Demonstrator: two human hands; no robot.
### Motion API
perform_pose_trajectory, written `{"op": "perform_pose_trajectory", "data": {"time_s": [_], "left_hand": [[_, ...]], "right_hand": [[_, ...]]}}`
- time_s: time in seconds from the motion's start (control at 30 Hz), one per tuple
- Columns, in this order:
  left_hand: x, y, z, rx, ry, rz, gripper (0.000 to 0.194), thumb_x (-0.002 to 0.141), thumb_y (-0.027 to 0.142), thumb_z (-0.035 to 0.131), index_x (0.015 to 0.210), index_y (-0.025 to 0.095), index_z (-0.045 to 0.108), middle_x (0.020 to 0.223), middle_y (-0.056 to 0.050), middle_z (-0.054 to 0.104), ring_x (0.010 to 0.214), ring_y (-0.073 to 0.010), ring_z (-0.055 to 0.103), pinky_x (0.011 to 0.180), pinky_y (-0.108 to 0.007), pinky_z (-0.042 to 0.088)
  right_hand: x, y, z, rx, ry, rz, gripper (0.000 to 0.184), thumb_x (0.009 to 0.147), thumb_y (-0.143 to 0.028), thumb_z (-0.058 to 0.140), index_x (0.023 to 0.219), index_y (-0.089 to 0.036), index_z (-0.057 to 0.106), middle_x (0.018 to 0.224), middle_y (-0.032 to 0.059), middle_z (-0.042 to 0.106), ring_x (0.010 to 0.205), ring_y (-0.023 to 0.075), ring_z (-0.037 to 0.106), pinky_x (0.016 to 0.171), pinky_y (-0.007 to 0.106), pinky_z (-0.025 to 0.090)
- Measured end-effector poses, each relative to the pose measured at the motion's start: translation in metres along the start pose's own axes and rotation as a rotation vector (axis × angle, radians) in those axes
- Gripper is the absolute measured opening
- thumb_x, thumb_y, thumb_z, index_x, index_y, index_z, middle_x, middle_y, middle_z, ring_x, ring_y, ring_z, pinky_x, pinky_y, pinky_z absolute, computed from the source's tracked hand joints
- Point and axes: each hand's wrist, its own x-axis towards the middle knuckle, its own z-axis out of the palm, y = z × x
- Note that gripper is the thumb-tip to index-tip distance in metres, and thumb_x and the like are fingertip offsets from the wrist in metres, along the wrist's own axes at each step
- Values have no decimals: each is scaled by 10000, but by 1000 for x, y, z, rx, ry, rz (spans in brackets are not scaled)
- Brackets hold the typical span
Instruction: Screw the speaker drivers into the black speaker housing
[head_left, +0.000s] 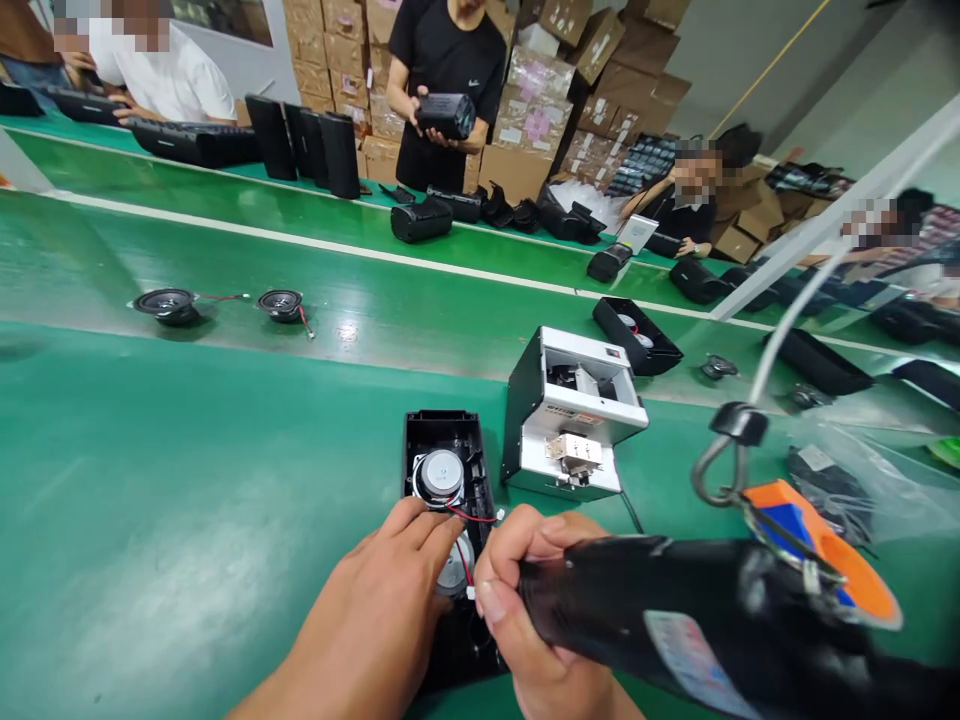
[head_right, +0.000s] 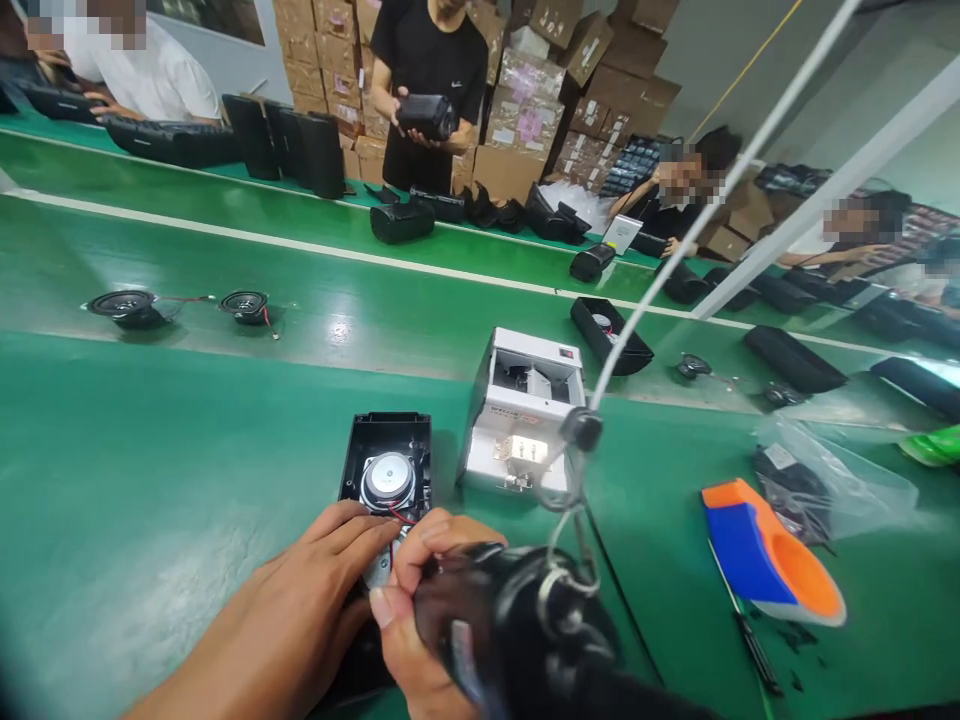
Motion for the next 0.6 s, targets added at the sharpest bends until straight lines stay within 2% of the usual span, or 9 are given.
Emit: {"op": "perform_pose_trajectory", "data": {"time_s": [0.07,0.17,0.2,0.27,0.37,0.43,0.5,0.6], "left_hand": [[-2,-13,7,62,72,84,565,1031,107,577,1585,202,633,1519,-105,745,1418,-296,689,1126,-439,667],[-5,-48,14,183,276,257,642,1033,115,448,1654,234,565,1581,-93,709,1404,-281,723,1107,-430,678],[-4,-62,13,224,350,311,662,1012,95,432,1629,272,596,1599,-69,698,1422,-281,713,1130,-442,665],[0,-86,7,290,423,406,681,960,61,444,1540,333,678,1588,-18,708,1452,-282,692,1219,-478,597],[6,-107,-7,323,382,512,615,938,83,509,1434,364,740,1485,16,778,1423,-246,708,1343,-485,447],[7,-109,-14,313,343,506,577,935,100,550,1392,386,757,1458,37,793,1433,-223,695,1365,-472,394],[6,-105,-19,296,322,462,515,927,99,593,1284,407,801,1432,60,804,1458,-229,669,1311,-450,435],[3,-98,-23,298,330,448,400,901,114,645,1096,408,834,1297,77,847,1376,-250,709,1148,-415,508]], "right_hand": [[2,0,-2,-74,13,-29,439,1027,-206,676,1382,-392,497,824,-63,530,621,184,562,570,310,490],[1,-1,-3,-188,10,-71,500,965,-182,704,1388,-362,506,835,-60,568,653,196,604,672,352,551],[1,-2,-2,-217,-2,-72,539,961,-173,714,1424,-352,504,852,-54,587,663,196,612,712,368,574],[0,-3,3,-206,-3,-62,582,995,-193,715,1508,-345,485,885,-39,618,671,192,614,729,379,596],[7,-6,7,-1,118,-61,519,1097,-306,669,1555,-379,435,896,-39,581,584,154,546,557,306,535],[19,-10,-1,119,209,-93,547,1127,-323,668,1586,-399,381,882,-50,551,545,141,514,503,284,508],[37,-16,-17,139,280,-164,612,1132,-266,681,1618,-419,342,859,-67,548,562,148,532,537,290,539],[64,-20,-48,46,344,-259,586,1107,-173,714,1556,-424,433,874,-82,572,623,145,573,609,290,570]]}}
